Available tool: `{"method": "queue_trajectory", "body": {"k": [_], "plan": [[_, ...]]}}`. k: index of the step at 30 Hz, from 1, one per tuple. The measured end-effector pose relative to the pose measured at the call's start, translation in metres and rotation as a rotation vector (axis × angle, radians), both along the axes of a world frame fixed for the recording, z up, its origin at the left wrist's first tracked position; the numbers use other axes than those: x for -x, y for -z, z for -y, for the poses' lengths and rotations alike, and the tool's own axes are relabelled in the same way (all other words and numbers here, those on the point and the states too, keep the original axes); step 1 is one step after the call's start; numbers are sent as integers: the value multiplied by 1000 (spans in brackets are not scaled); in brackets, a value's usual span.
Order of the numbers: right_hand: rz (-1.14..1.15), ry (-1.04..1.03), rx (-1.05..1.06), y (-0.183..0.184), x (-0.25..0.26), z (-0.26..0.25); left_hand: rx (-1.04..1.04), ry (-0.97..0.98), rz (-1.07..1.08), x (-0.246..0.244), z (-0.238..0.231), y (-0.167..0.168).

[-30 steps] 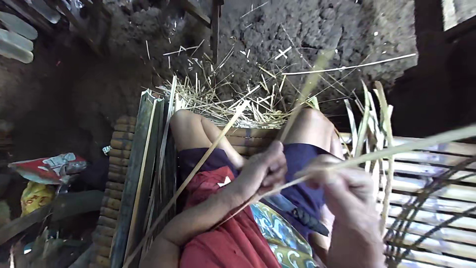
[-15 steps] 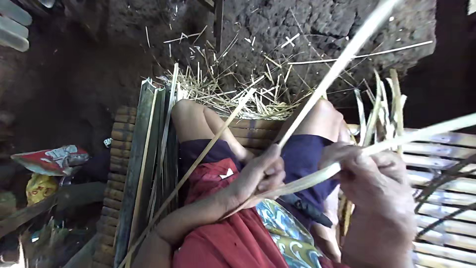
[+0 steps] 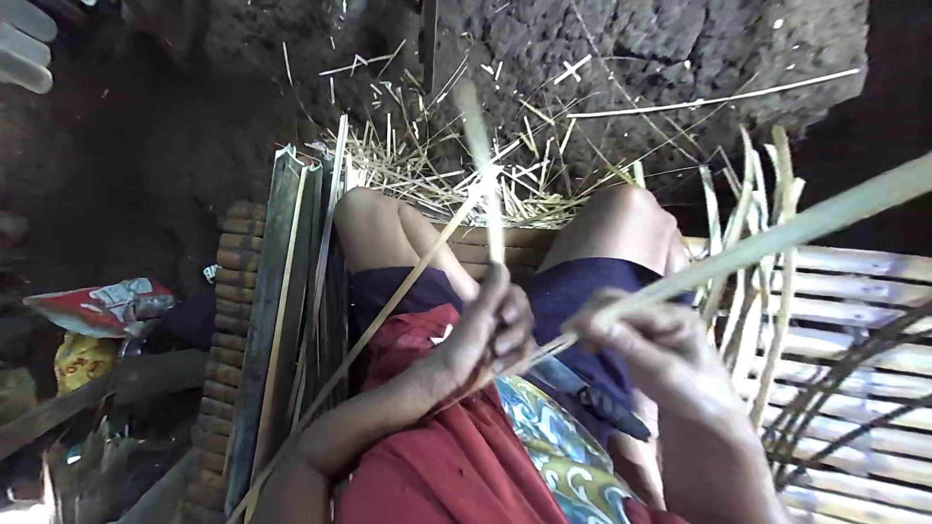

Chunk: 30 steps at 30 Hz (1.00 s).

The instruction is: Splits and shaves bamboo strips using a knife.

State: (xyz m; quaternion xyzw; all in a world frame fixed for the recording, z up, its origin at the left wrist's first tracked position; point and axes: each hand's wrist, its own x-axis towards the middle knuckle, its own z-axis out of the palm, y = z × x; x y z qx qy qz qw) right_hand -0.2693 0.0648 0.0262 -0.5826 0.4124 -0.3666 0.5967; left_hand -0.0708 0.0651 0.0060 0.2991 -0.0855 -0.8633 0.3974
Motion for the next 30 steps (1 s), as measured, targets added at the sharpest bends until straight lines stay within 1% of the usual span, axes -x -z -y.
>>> {"method": "queue_trajectory", "body": {"k": [1, 2, 5, 6, 7, 9, 10, 11, 12, 15, 16, 17, 18, 20, 21, 24, 26, 28, 29, 30], "plan": [[6, 42, 17, 0, -3, 6, -16, 51, -11, 4, -3, -7], [2, 27, 30, -2, -8, 7, -40, 36, 12, 6, -2, -11], [-42, -90, 73, 0, -31, -5, -33, -149, 81, 10, 16, -8], [-36, -127, 86, 0, -32, -11, -22, -209, 89, 7, 26, -3], [-7, -216, 80, -4, -27, -18, -24, -289, 96, 0, 36, 3], [148, -462, 43, -15, -19, -33, -57, -474, 118, -20, 55, 16], [201, -532, 31, -18, -18, -36, -55, -536, 120, -28, 59, 21], [210, -519, 3, -18, -17, -36, -48, -545, 125, -29, 59, 21], [171, -434, -28, -16, -16, -31, -28, -475, 123, -26, 53, 18], [-4, -7, -48, -5, -9, 2, 51, -15, 6, -10, 12, 5], [-11, 93, -47, -2, -6, 13, 23, 43, -23, -6, 2, 0], [-4, 124, -38, -2, -6, 19, -22, 13, -32, -3, -2, -5], [-10, 89, -26, -4, -11, 19, -60, -74, -14, -1, -4, -8], [-32, -45, -12, -6, -30, 10, -95, -280, 15, 7, -2, -9], [-31, -87, -5, -3, -38, 4, -105, -343, 15, 11, 0, -9], [14, -156, 2, -1, -35, -8, -114, -387, 58, 6, 4, -3], [98, -278, 10, -8, -21, -15, -136, -488, 125, -8, 11, 8], [143, -342, 19, -11, -18, -17, -199, -601, 142, -18, 22, 18], [119, -324, 10, -8, -20, -15, -182, -566, 130, -18, 22, 19], [88, -261, -15, -4, -23, -11, -138, -447, 108, -15, 17, 16]]}}
